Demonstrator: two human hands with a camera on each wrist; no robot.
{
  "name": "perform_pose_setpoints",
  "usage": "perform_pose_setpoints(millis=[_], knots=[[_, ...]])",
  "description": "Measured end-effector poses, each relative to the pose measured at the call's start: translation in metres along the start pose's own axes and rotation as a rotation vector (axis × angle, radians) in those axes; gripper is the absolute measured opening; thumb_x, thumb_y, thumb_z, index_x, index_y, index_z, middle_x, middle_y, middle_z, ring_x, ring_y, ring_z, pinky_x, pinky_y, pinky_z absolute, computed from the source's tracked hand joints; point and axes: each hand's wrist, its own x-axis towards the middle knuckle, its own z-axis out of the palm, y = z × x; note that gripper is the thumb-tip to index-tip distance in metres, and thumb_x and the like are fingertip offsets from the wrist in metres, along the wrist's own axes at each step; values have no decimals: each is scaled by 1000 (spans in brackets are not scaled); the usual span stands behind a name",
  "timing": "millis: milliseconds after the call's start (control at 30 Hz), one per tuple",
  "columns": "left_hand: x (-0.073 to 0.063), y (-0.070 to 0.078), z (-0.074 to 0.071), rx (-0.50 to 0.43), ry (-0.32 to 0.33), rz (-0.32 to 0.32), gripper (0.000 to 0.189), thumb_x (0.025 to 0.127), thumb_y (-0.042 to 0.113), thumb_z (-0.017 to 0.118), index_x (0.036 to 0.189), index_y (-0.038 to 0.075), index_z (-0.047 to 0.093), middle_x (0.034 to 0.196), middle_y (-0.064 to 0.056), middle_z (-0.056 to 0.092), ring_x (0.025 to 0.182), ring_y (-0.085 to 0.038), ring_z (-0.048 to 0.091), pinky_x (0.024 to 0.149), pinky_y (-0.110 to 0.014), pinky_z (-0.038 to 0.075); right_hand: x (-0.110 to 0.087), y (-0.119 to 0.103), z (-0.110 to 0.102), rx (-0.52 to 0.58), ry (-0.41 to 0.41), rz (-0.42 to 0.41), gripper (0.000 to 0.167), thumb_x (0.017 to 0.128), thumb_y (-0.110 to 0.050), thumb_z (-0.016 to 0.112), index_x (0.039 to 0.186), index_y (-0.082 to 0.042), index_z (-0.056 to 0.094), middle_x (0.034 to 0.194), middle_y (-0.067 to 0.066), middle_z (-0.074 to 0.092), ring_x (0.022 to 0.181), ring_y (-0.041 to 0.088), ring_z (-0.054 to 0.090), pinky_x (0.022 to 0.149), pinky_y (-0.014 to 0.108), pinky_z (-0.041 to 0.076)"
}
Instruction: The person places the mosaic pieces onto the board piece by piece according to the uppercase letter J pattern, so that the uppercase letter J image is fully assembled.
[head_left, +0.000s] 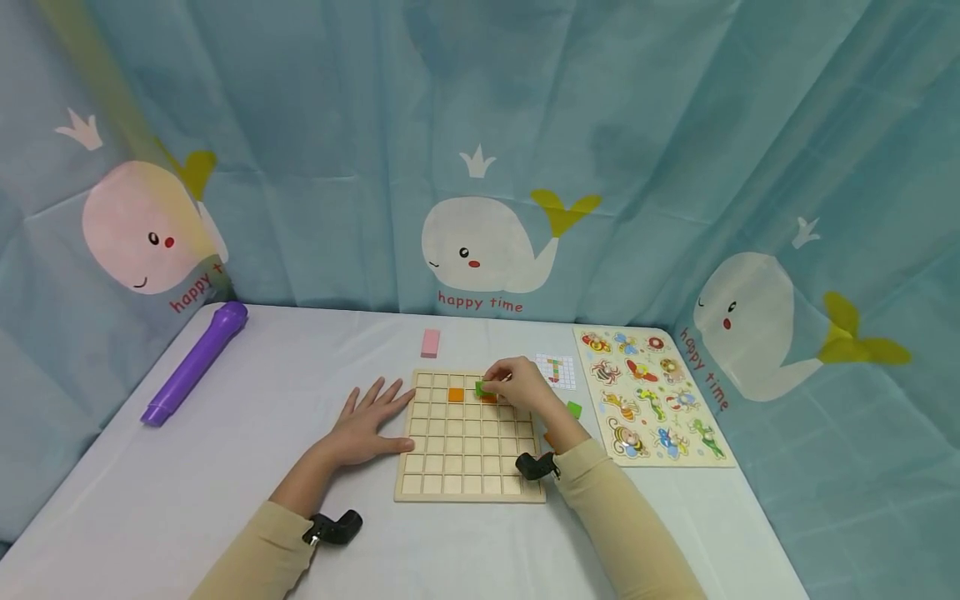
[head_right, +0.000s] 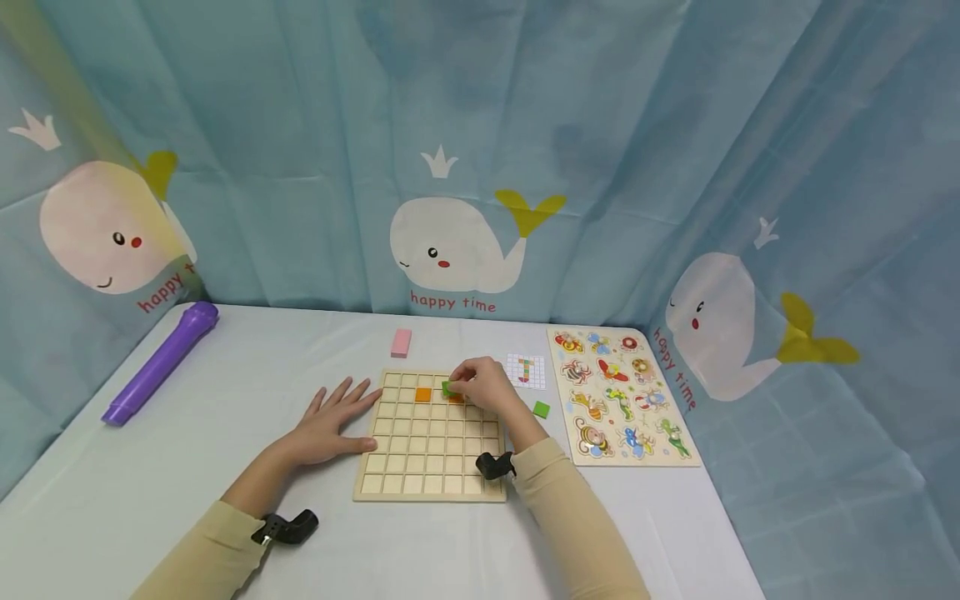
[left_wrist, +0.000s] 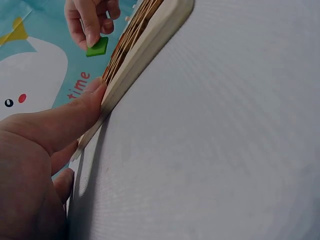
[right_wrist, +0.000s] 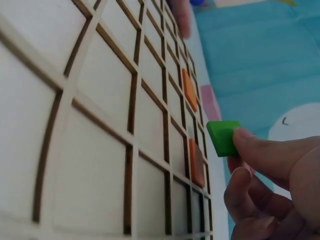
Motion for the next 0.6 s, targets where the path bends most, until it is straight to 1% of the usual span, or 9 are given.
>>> perform_pose_setpoints(millis=[167, 300, 467, 600], knots=[[1, 1, 1, 4, -7, -4, 94, 81, 61, 74, 157, 19, 38, 167, -14, 25, 156, -43, 5, 121, -66, -7, 5, -2, 9, -16, 20, -16, 6, 94, -24, 74, 93, -17, 75, 83, -1, 68, 70, 16, 61, 61, 28, 52], [2, 2, 0, 2, -9, 1, 93, 82, 60, 74, 157, 19, 38, 167, -14, 24, 155, -43, 5, 121, -66, -7, 7, -4, 14, -75, 35, -22, 7, 93, -25, 75, 89, -19, 75, 82, -4, 68, 71, 15, 59, 62, 29, 51], [0, 2, -2, 8, -7, 1, 93, 82, 60, 74, 157, 18, 38, 167, -15, 25, 155, -43, 6, 121, -66, -6, 10, -7, 20, -154, 29, -6, 8, 92, -28, 76, 87, -22, 77, 83, -7, 71, 74, 13, 61, 69, 30, 52], [0, 1, -1, -1, -4, 6, 93, 82, 59, 74, 157, 18, 38, 167, -15, 25, 155, -43, 6, 121, -67, -6, 11, -7, 22, -192, 22, 24, 8, 91, -30, 77, 88, -23, 78, 83, -9, 71, 74, 12, 60, 71, 31, 52]])
